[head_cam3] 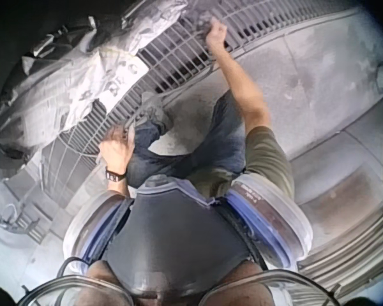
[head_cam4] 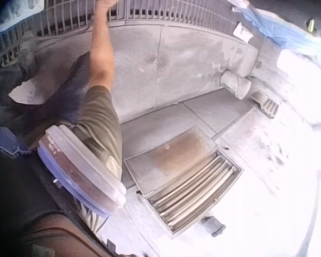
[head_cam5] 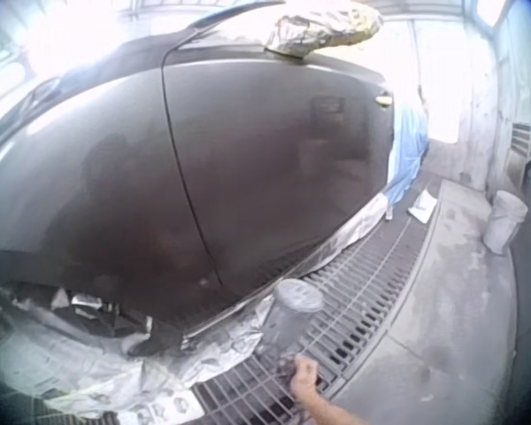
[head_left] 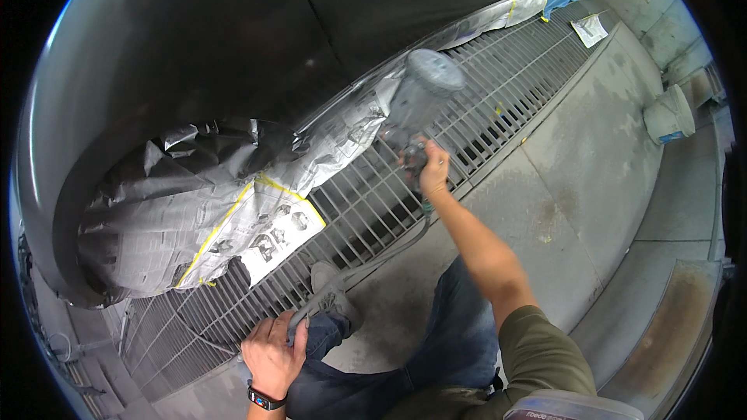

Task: The person uses a spray gun to apply gray paint to a car bumper and a car hood inside a paint booth. The person moves around the parts to cover different areas and refills the spray gun from a paint can.

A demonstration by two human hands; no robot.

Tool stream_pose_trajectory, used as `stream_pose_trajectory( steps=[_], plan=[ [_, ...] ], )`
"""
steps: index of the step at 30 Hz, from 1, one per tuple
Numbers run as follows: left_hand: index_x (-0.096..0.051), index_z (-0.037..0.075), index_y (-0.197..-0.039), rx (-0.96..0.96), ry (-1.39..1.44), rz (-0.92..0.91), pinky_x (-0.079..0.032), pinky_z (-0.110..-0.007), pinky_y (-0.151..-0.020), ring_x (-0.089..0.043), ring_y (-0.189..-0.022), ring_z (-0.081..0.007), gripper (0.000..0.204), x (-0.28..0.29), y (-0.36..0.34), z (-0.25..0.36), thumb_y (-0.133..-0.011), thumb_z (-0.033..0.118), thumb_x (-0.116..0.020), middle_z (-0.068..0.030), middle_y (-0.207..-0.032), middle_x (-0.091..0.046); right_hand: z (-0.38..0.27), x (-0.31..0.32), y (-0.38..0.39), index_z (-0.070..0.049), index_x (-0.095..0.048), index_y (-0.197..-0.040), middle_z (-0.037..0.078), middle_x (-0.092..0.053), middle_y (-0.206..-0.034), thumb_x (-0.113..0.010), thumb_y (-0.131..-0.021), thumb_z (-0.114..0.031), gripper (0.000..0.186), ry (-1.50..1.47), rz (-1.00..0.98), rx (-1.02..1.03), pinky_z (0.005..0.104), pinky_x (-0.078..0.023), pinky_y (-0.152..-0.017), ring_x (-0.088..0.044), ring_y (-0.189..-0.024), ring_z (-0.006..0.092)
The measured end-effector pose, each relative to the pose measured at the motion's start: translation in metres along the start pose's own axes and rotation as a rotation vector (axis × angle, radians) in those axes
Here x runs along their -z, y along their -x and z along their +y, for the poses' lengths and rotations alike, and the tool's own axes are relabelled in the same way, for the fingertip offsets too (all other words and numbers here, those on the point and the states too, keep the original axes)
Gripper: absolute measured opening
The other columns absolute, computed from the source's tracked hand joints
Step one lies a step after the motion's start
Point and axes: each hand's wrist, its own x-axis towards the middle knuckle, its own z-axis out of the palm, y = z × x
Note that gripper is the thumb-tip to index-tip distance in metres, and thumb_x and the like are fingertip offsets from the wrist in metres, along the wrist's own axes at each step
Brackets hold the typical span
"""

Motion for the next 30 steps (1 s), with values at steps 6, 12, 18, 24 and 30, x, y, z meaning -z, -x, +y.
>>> stream_pose_trajectory(
  steps=[6, 12, 18, 24, 30],
  plan=[
    [-0.074, 0.007, -0.093, 0.129, 0.042, -0.012, -0.047, -0.039, -0.054, -0.061, -0.059, -0.0276, 0.022, -0.002, -0.003, 0.001, -0.079, 0.024, -0.078, -0.0080, -0.066, -0.059, -0.039, 0.022, -0.038, 0.000, -0.059, -0.122, 0.011, -0.070, -0.082, -0.044, -0.104, -0.041, 0.047, 0.109, 0.230, 0.283, 0.0259, -0.045, -0.042, -0.067, -0.064, 0.0172],
    [-0.074, 0.006, -0.086, 0.161, 0.080, 0.022, -0.045, -0.038, -0.051, -0.060, -0.055, -0.0264, 0.021, -0.003, -0.011, 0.004, -0.077, 0.024, -0.080, -0.0073, -0.064, -0.061, -0.030, -0.018, 0.017, 0.000, -0.064, -0.120, 0.010, -0.071, -0.085, -0.052, -0.101, -0.036, 0.042, 0.108, -0.216, 0.189, 0.0254, -0.049, -0.045, -0.064, -0.062, 0.0134],
    [-0.074, 0.007, -0.083, 0.114, 0.086, 0.007, -0.047, -0.040, -0.053, -0.062, -0.058, -0.0292, 0.020, -0.006, -0.015, 0.008, -0.076, 0.025, -0.080, -0.0089, -0.066, -0.063, -0.035, -0.033, 0.036, 0.004, -0.066, -0.118, 0.009, -0.067, -0.082, -0.056, -0.099, -0.034, 0.044, 0.066, -0.492, 0.078, 0.0260, -0.050, -0.048, -0.065, -0.066, 0.0158],
    [-0.074, 0.005, -0.085, 0.106, 0.144, -0.006, -0.049, -0.041, -0.055, -0.064, -0.062, -0.0314, 0.022, -0.004, -0.014, 0.005, -0.076, 0.025, -0.080, -0.0104, -0.068, -0.065, -0.103, 0.006, -0.023, 0.005, -0.057, -0.121, 0.016, -0.070, -0.083, -0.048, -0.101, -0.042, 0.052, 0.094, -0.130, 0.196, 0.0281, -0.048, -0.042, -0.069, -0.068, 0.0223],
    [-0.074, 0.005, -0.086, 0.144, 0.150, 0.067, -0.048, -0.040, -0.055, -0.063, -0.060, -0.0310, 0.022, -0.002, -0.014, 0.004, -0.076, 0.024, -0.080, -0.0098, -0.068, -0.065, -0.123, 0.004, -0.033, 0.007, -0.056, -0.127, 0.016, -0.070, -0.086, -0.045, -0.103, -0.039, 0.054, 0.171, 0.136, 0.444, 0.0259, -0.048, -0.045, -0.068, -0.068, 0.0191]
  ],
)
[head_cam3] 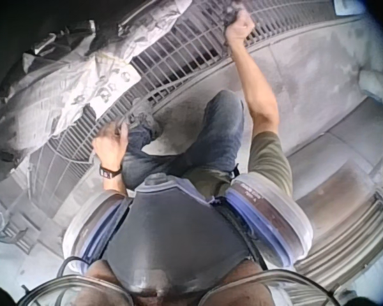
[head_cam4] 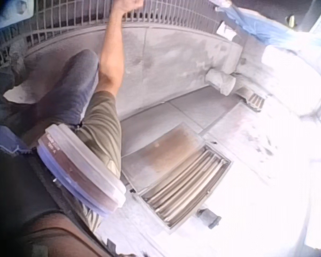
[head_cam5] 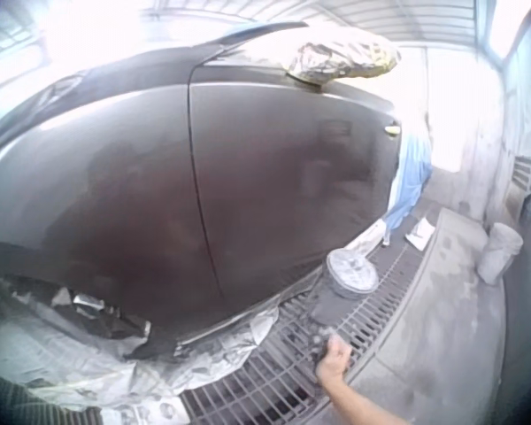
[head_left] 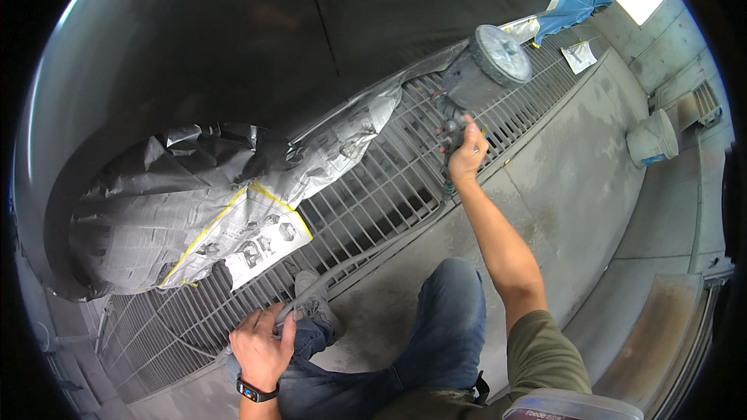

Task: The person uses a spray gun to apply gray paint to a car bumper and a car hood inside a paint booth. The person moves around the parts to cover different areas and refills the spray gun from a paint can.

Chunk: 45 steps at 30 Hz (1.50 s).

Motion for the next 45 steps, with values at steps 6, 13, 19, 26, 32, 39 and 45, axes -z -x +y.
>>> stream_pose_trajectory(
  steps=[6, 13, 19, 26, 32, 39, 45],
  plan=[
    [-0.074, 0.005, -0.080, 0.086, -0.027, -0.016, -0.049, -0.040, -0.055, -0.065, -0.061, -0.0316, 0.020, 0.005, -0.002, 0.006, -0.077, 0.024, -0.079, -0.0099, -0.069, -0.067, -0.019, -0.045, 0.072, 0.007, -0.059, -0.111, 0.018, -0.071, -0.090, -0.049, -0.101, -0.044, 0.053, -0.069, -0.625, -0.010, 0.0288, -0.055, -0.055, -0.070, -0.072, 0.0222],
    [-0.073, 0.004, -0.076, 0.013, -0.005, 0.019, -0.051, -0.039, -0.057, -0.067, -0.064, -0.0331, 0.021, 0.004, -0.004, 0.010, -0.080, 0.023, -0.077, -0.0125, -0.073, -0.070, -0.035, -0.060, 0.076, 0.004, -0.068, -0.119, 0.009, -0.072, -0.087, -0.056, -0.097, -0.033, 0.045, -0.138, -0.600, -0.111, 0.0258, -0.051, -0.051, -0.061, -0.064, 0.0119],
    [-0.073, 0.003, -0.077, 0.043, 0.023, 0.004, -0.047, -0.040, -0.053, -0.063, -0.057, -0.0314, 0.020, 0.006, 0.002, 0.003, -0.080, 0.022, -0.077, -0.0118, -0.068, -0.066, -0.053, -0.005, 0.012, 0.010, -0.057, -0.120, 0.013, -0.070, -0.088, -0.050, -0.102, -0.043, 0.056, -0.164, -0.315, -0.002, 0.0267, -0.051, -0.047, -0.070, -0.073, 0.0223],
    [-0.072, 0.004, -0.075, 0.041, -0.016, 0.137, -0.046, -0.041, -0.052, -0.063, -0.056, -0.0329, 0.020, 0.005, -0.003, 0.000, -0.081, 0.022, -0.076, -0.0131, -0.065, -0.066, -0.082, -0.045, 0.045, 0.004, -0.065, -0.123, 0.001, -0.064, -0.081, -0.053, -0.102, -0.028, 0.040, 0.000, -0.250, -0.067, 0.0237, -0.050, -0.049, -0.056, -0.063, 0.0065],
    [-0.071, 0.004, -0.068, 0.085, -0.121, 0.099, -0.047, -0.042, -0.053, -0.063, -0.057, -0.0357, 0.029, 0.000, -0.007, 0.004, -0.083, 0.028, -0.075, -0.0161, -0.064, -0.066, -0.111, -0.113, 0.099, 0.005, -0.068, -0.117, 0.008, -0.071, -0.087, -0.056, -0.097, -0.028, 0.040, -0.165, -0.941, -0.041, 0.0244, -0.048, -0.057, -0.056, -0.060, 0.0062],
    [-0.067, 0.002, -0.064, 0.039, -0.052, 0.103, -0.046, -0.044, -0.053, -0.061, -0.056, -0.0383, 0.032, 0.001, -0.005, -0.002, -0.085, 0.026, -0.073, -0.0166, -0.063, -0.063, -0.113, -0.068, 0.027, 0.008, -0.059, -0.123, 0.014, -0.071, -0.092, -0.056, -0.100, -0.040, 0.053, -0.227, -0.491, -0.069, 0.0273, -0.051, -0.043, -0.070, -0.070, 0.0214],
    [-0.067, 0.001, -0.067, 0.013, 0.023, 0.130, -0.046, -0.045, -0.053, -0.061, -0.058, -0.0386, 0.028, 0.004, 0.000, -0.006, -0.084, 0.023, -0.073, -0.0174, -0.064, -0.063, -0.127, -0.023, -0.012, 0.008, -0.056, -0.126, 0.016, -0.069, -0.086, -0.035, -0.107, -0.041, 0.056, 0.069, -0.110, 0.142, 0.0263, -0.052, -0.047, -0.069, -0.070, 0.0210]
  ],
)
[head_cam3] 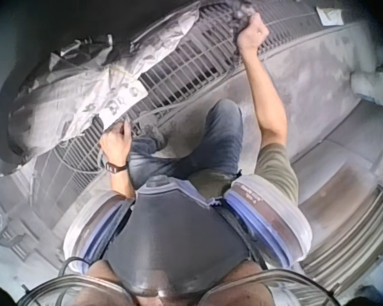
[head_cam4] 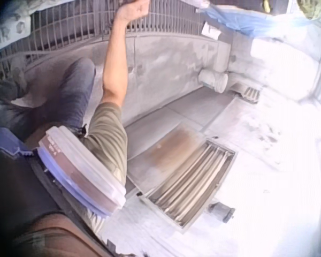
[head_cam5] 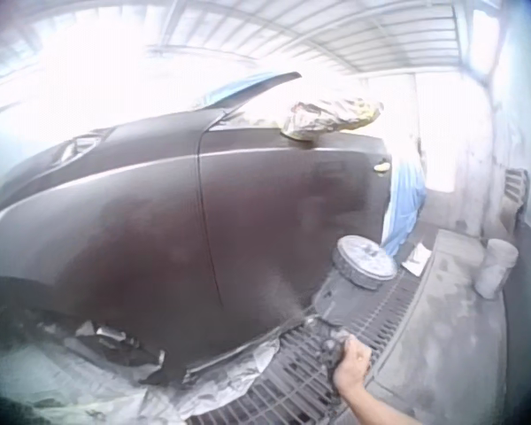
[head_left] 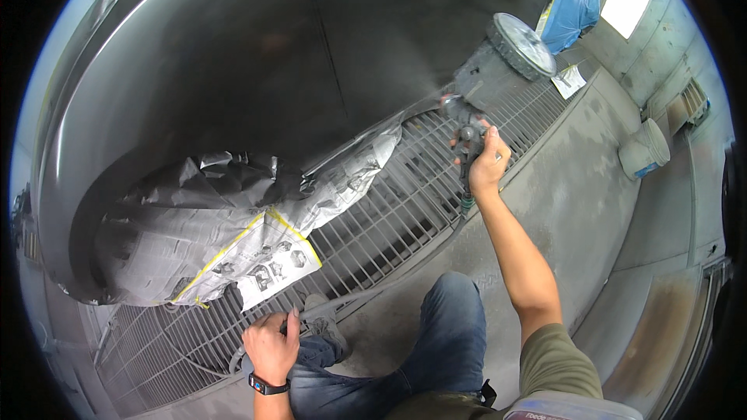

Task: The person uses a spray gun to apply gray paint to a car bumper and a car hood inside a paint booth. The person moves around the parts to cover different areas and refills the spray gun from a paint can.

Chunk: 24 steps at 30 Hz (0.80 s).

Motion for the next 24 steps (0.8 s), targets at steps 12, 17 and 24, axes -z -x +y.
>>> stream_pose_trajectory(
  steps=[12, 17, 24],
  plan=[
    [-0.065, 0.004, -0.059, 0.042, -0.153, 0.040, -0.045, -0.047, -0.051, -0.059, -0.053, -0.0405, 0.039, -0.011, -0.006, 0.003, -0.085, 0.032, -0.072, -0.0191, -0.055, -0.058, -0.063, -0.140, 0.084, 0.007, -0.069, -0.108, 0.006, -0.071, -0.088, -0.057, -0.098, -0.023, 0.034, -0.275, -0.741, -0.090, 0.0265, -0.050, -0.063, -0.056, -0.067, 0.0065],
    [-0.063, 0.001, -0.058, 0.032, -0.089, 0.020, -0.044, -0.047, -0.052, -0.057, -0.054, -0.0420, 0.039, -0.005, -0.006, 0.000, -0.086, 0.028, -0.072, -0.0209, -0.056, -0.056, -0.050, -0.102, 0.023, 0.003, -0.063, -0.124, 0.011, -0.071, -0.088, -0.049, -0.104, -0.032, 0.043, -0.330, -0.533, -0.089, 0.0246, -0.051, -0.044, -0.069, -0.070, 0.0151],
    [-0.062, 0.000, -0.058, 0.061, -0.026, 0.083, -0.043, -0.046, -0.050, -0.056, -0.052, -0.0414, 0.038, 0.000, -0.003, -0.004, -0.087, 0.023, -0.071, -0.0212, -0.057, -0.056, -0.061, -0.030, -0.025, 0.005, -0.061, -0.124, 0.009, -0.069, -0.084, -0.044, -0.107, -0.035, 0.047, -0.018, 0.045, 0.084, 0.0236, -0.049, -0.045, -0.064, -0.065, 0.0122]
  ],
)
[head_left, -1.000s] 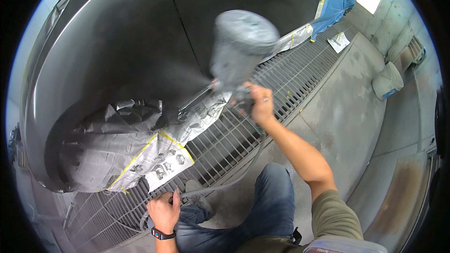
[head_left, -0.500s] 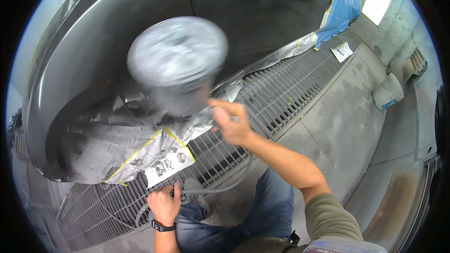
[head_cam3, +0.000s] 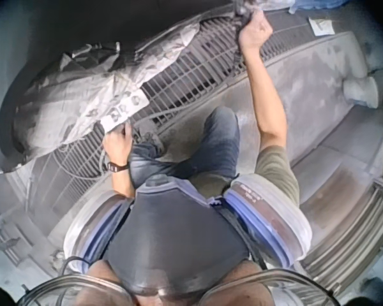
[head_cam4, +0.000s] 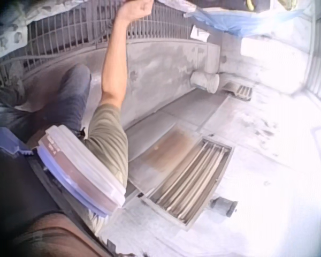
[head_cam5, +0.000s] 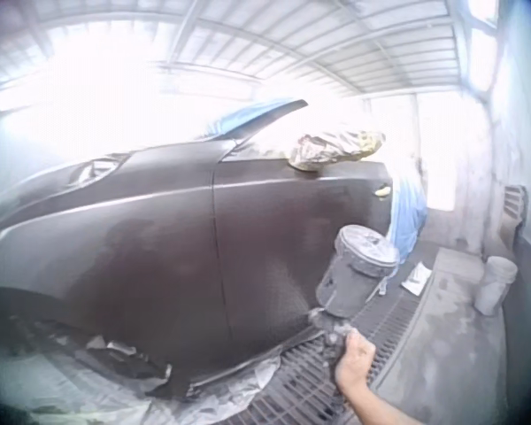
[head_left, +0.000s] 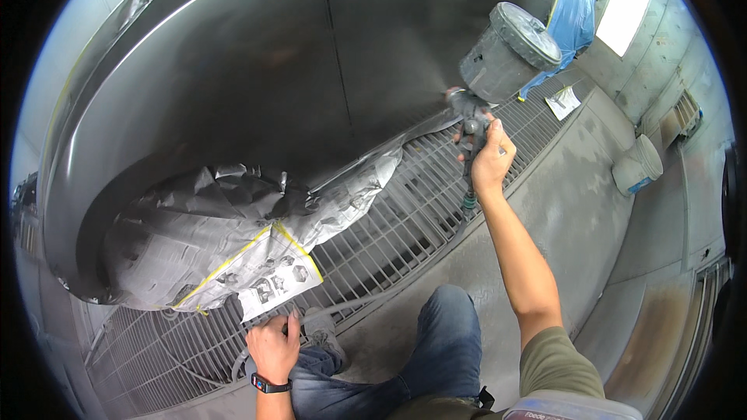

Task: The person uses a spray gun to apply gray paint to a car bumper and a car hood inside a paint booth. The person moves around the parts to cover different areas and refills the spray gun from a paint can.

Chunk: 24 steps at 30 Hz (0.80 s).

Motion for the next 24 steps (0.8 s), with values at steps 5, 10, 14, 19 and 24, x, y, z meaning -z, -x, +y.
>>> stream_pose_trajectory(
  steps=[5, 10, 14, 19, 24],
  plan=[
    [-0.065, 0.004, -0.060, 0.036, -0.055, -0.015, -0.046, -0.047, -0.052, -0.059, -0.052, -0.0403, 0.037, -0.004, 0.001, -0.003, -0.085, 0.029, -0.072, -0.0187, -0.057, -0.060, -0.038, -0.052, 0.043, 0.000, -0.065, -0.123, 0.007, -0.071, -0.089, -0.047, -0.106, -0.033, 0.041, 0.075, -0.287, 0.042, 0.0223, -0.051, -0.048, -0.068, -0.074, 0.0116],
    [-0.064, 0.002, -0.058, -0.032, -0.058, 0.025, -0.044, -0.046, -0.050, -0.057, -0.052, -0.0410, 0.039, -0.015, -0.003, 0.002, -0.085, 0.029, -0.073, -0.0201, -0.055, -0.056, -0.085, -0.134, 0.091, 0.005, -0.069, -0.116, -0.001, -0.063, -0.077, -0.057, -0.100, -0.019, 0.032, -0.211, -0.779, -0.175, 0.0242, -0.048, -0.068, -0.053, -0.072, 0.0038],
    [-0.064, 0.001, -0.058, -0.052, -0.055, 0.046, -0.044, -0.045, -0.050, -0.057, -0.052, -0.0408, 0.039, -0.016, -0.002, 0.003, -0.084, 0.029, -0.073, -0.0194, -0.054, -0.056, -0.085, -0.145, 0.071, 0.004, -0.068, -0.118, 0.004, -0.070, -0.084, -0.055, -0.103, -0.025, 0.035, -0.303, -0.795, -0.212, 0.0255, -0.052, -0.066, -0.062, -0.074, 0.0079],
    [-0.063, 0.001, -0.058, -0.037, 0.026, 0.003, -0.043, -0.045, -0.050, -0.057, -0.051, -0.0405, 0.040, -0.010, -0.003, 0.001, -0.085, 0.028, -0.072, -0.0193, -0.054, -0.055, -0.064, -0.077, 0.012, -0.001, -0.063, -0.125, 0.011, -0.071, -0.085, -0.048, -0.106, -0.034, 0.041, -0.245, -0.483, -0.169, 0.0235, -0.049, -0.041, -0.071, -0.066, 0.0166],
    [-0.064, 0.001, -0.058, -0.013, 0.032, 0.016, -0.044, -0.045, -0.050, -0.056, -0.051, -0.0403, 0.040, -0.005, -0.002, -0.003, -0.086, 0.028, -0.072, -0.0193, -0.053, -0.055, -0.078, -0.037, -0.022, 0.000, -0.063, -0.126, 0.008, -0.068, -0.081, -0.046, -0.106, -0.038, 0.046, 0.015, -0.078, -0.018, 0.0219, -0.048, -0.043, -0.067, -0.063, 0.0118]
  ],
)
